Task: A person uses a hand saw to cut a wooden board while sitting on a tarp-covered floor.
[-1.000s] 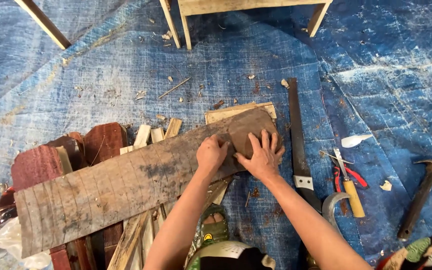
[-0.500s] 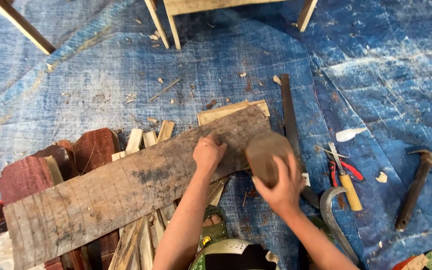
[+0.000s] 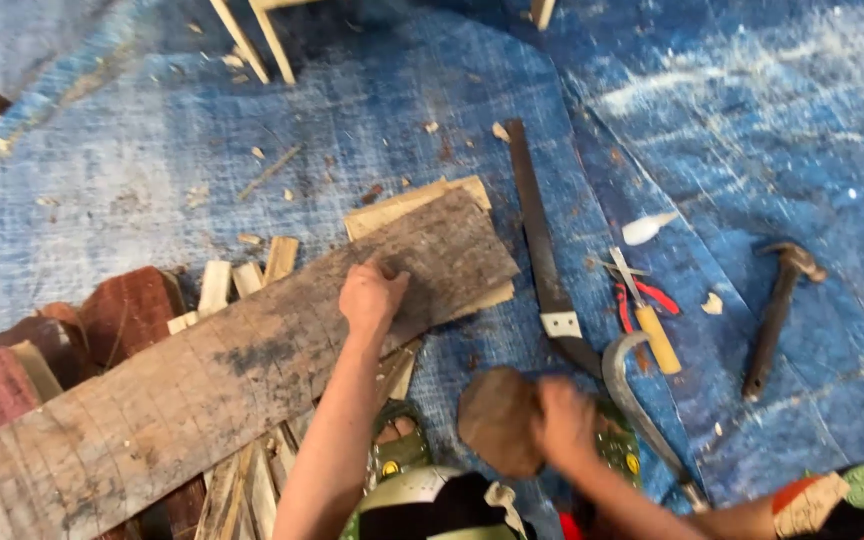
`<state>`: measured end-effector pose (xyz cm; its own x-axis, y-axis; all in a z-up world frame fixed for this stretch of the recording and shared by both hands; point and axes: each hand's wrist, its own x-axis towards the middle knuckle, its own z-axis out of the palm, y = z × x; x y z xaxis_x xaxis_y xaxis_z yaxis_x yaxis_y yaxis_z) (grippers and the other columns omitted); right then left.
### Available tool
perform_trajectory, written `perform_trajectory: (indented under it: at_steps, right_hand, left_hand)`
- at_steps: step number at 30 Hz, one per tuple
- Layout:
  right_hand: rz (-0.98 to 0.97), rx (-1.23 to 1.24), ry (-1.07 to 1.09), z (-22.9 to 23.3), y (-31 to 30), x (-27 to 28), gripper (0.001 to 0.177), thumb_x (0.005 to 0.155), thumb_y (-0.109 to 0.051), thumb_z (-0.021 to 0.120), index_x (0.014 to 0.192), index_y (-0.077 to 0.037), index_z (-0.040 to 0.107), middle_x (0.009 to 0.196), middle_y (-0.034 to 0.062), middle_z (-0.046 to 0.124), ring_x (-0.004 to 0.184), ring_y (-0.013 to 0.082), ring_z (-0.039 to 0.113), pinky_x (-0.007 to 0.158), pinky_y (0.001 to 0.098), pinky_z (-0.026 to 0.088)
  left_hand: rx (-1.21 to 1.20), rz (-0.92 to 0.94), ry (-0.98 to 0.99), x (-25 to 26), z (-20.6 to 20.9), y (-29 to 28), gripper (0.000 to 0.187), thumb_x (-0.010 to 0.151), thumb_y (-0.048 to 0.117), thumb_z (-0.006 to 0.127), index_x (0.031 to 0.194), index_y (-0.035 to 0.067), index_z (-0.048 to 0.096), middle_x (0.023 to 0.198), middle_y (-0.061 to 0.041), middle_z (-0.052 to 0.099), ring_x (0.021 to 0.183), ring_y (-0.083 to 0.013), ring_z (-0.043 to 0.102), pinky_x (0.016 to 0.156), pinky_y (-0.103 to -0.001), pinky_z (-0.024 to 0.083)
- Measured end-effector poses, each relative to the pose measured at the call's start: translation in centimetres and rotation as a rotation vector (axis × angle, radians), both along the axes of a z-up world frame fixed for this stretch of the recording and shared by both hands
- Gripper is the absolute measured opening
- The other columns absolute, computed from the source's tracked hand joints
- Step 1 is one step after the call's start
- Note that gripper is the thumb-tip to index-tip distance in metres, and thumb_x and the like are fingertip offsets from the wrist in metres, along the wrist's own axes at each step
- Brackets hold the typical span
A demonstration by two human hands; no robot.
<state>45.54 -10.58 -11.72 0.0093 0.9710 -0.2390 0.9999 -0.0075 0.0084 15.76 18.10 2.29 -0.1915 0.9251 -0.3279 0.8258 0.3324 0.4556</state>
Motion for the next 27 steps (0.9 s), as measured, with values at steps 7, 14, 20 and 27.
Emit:
perform_trajectory:
  at_steps: [7, 14, 20, 27]
  right_hand:
    - [-0.451, -0.002, 0.287, 2.9, 6.8, 6.1, 0.056, 0.093, -0.022, 0.069, 0.144, -0.016, 0.047, 0.137, 0.0109, 0.054, 0.129, 0.0322, 0.059, 0.097, 0.0461, 0.054]
    - [-0.414, -0.202, 0.066, 2.1, 10.7, 6.1, 0.075, 0.089, -0.033, 0.069, 0.153, -0.015, 0.034, 0.134, 0.0139, 0.064, 0.125, 0.0331, 0.060, 0.103, 0.0486, 0.042]
    - [-0.566, -0.194, 0.180, 0.8, 13.2, 7.4, 0.082, 0.078, -0.039, 0.072, 0.150, -0.011, 0.044, 0.130, 0.0221, 0.063, 0.116, 0.0417, 0.061, 0.095, 0.0511, 0.044]
    - [-0.919, 0.017, 0.509, 5.2, 15.0, 4.3, 0.050, 0.084, -0.036, 0.067, 0.126, -0.010, 0.066, 0.112, 0.0217, 0.073, 0.111, 0.0427, 0.068, 0.090, 0.0518, 0.052]
  left_hand:
    - [-0.088, 0.018, -0.047, 1.0, 3.9, 0.2, 0.027, 0.090, 0.032, 0.077, 0.103, 0.009, 0.075, 0.103, -0.014, 0.067, 0.103, -0.0349, 0.072, 0.088, -0.049, 0.058]
    - [-0.089, 0.046, -0.070, 0.8, 4.1, 0.1, 0.027, 0.089, 0.032, 0.077, 0.102, 0.008, 0.073, 0.102, -0.015, 0.067, 0.104, -0.0353, 0.072, 0.089, -0.050, 0.057]
    - [-0.103, 0.058, -0.063, 0.6, 3.9, 0.0, 0.026, 0.090, 0.033, 0.076, 0.102, 0.010, 0.071, 0.101, -0.012, 0.065, 0.100, -0.0309, 0.072, 0.088, -0.045, 0.058]
    - [-0.064, 0.060, -0.113, 0.4, 3.8, -0.2, 0.024, 0.088, 0.029, 0.077, 0.098, 0.008, 0.072, 0.098, -0.014, 0.065, 0.097, -0.0335, 0.073, 0.086, -0.047, 0.058]
